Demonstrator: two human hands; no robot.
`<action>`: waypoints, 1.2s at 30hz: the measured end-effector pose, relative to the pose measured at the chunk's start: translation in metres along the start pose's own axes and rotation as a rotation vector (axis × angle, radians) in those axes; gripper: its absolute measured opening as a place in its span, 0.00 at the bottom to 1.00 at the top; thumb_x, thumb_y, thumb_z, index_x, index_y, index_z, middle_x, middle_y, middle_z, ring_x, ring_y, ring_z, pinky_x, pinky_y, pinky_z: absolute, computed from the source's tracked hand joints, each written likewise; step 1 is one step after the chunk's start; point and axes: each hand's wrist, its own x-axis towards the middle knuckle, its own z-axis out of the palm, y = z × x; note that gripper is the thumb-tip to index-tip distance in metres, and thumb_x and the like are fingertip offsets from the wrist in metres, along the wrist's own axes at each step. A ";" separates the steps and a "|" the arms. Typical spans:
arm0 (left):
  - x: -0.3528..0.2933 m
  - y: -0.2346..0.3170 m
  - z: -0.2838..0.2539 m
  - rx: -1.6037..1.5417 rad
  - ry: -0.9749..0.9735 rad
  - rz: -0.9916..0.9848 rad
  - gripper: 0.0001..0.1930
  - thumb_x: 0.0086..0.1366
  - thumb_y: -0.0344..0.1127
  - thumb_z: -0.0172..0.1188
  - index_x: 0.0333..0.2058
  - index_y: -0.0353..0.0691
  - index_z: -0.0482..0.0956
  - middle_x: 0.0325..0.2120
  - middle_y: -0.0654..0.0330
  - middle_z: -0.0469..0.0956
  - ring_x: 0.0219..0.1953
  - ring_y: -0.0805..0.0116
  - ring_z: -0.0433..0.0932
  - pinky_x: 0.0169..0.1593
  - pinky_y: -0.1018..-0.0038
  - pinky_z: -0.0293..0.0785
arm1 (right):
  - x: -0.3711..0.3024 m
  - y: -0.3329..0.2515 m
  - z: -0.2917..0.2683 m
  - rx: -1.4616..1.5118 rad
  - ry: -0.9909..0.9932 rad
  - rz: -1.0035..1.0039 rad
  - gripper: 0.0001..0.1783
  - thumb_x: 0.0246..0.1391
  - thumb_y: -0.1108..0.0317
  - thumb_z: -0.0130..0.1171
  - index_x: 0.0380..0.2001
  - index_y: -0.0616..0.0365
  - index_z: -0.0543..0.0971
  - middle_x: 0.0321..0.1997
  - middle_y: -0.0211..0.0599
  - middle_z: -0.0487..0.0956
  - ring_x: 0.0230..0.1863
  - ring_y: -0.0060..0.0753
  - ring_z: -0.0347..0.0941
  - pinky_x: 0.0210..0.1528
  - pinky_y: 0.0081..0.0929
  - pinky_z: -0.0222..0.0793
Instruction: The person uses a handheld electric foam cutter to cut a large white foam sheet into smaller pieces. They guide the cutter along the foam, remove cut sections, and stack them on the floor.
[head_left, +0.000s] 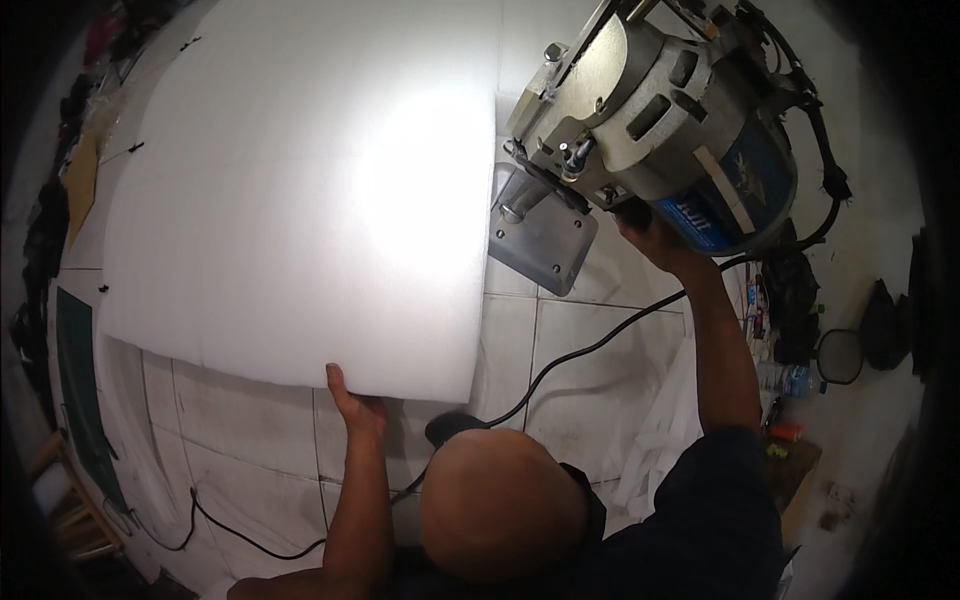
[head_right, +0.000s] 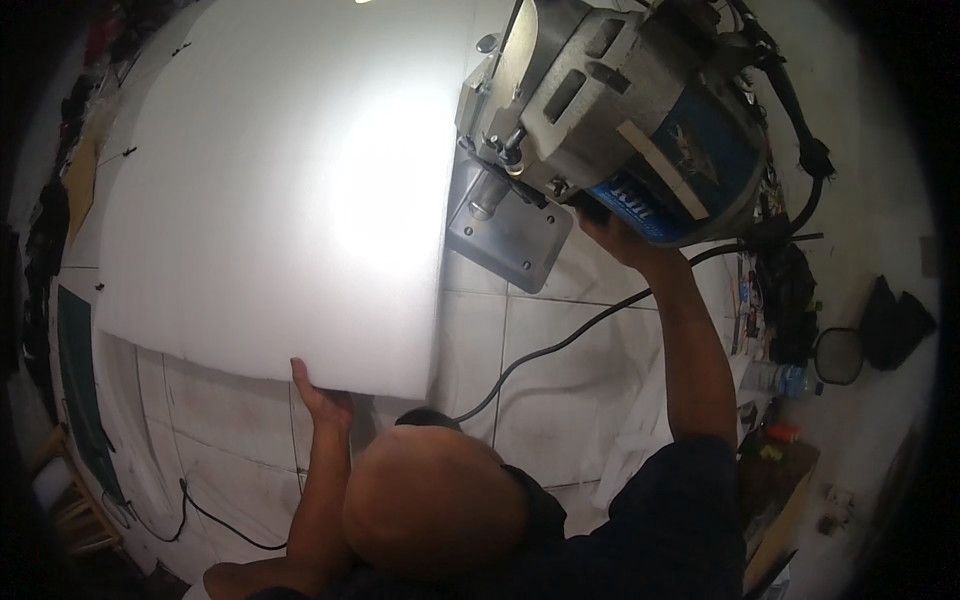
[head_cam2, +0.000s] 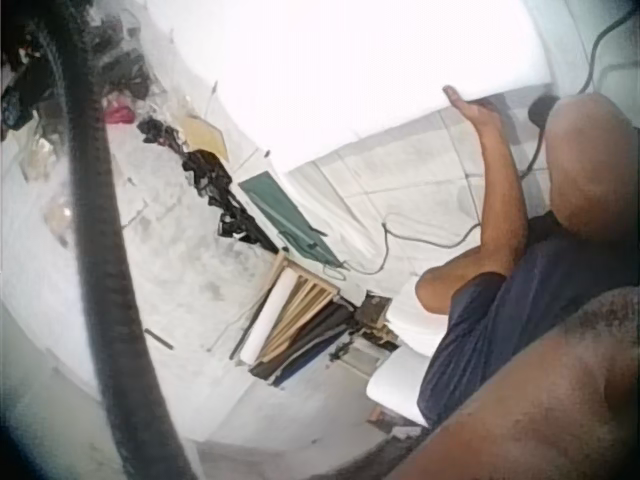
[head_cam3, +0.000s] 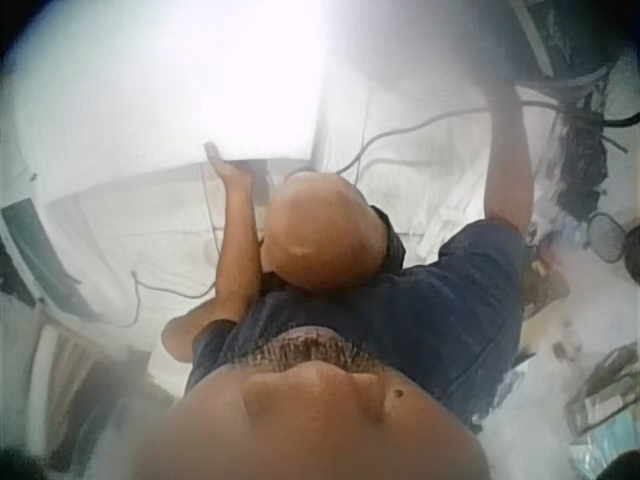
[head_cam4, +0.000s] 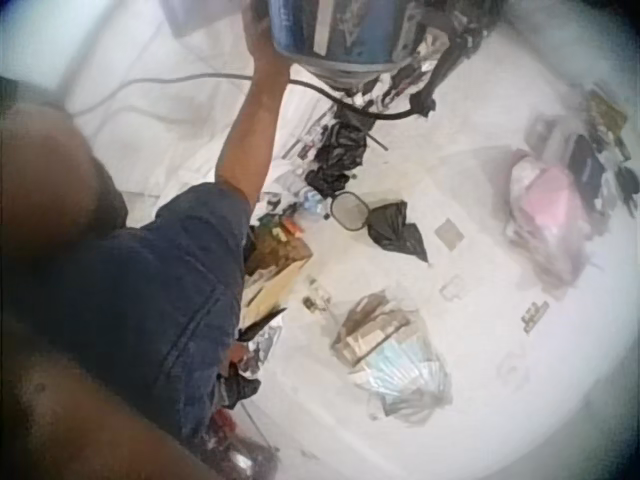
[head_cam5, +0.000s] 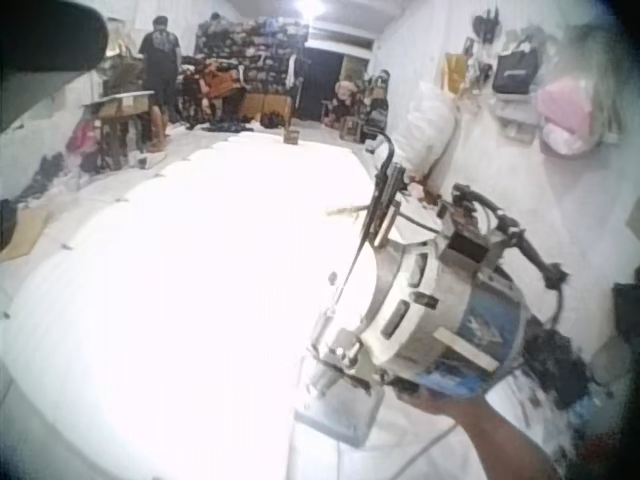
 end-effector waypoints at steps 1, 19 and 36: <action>0.000 0.000 0.000 0.003 0.008 0.009 0.43 0.62 0.66 0.52 0.64 0.39 0.59 0.60 0.55 0.64 0.62 0.56 0.61 0.65 0.60 0.55 | 0.006 -0.005 -0.004 0.177 -0.075 0.140 0.25 0.53 0.54 0.65 0.47 0.60 0.76 0.44 0.49 0.79 0.49 0.49 0.76 0.54 0.40 0.69; -0.019 -0.025 -0.006 0.019 0.017 0.016 0.38 0.65 0.63 0.48 0.63 0.39 0.62 0.59 0.57 0.66 0.61 0.59 0.63 0.64 0.61 0.56 | 0.016 0.027 0.005 0.165 -0.192 0.123 0.23 0.51 0.54 0.64 0.44 0.59 0.77 0.42 0.47 0.80 0.47 0.48 0.76 0.52 0.41 0.69; -0.027 -0.008 0.021 0.143 0.060 0.045 0.41 0.66 0.56 0.54 0.68 0.40 0.47 0.64 0.54 0.56 0.65 0.56 0.57 0.67 0.60 0.53 | -0.040 -0.048 -0.034 0.475 -0.432 0.722 0.32 0.48 0.65 0.57 0.57 0.60 0.64 0.40 0.42 0.71 0.30 0.31 0.68 0.33 0.34 0.68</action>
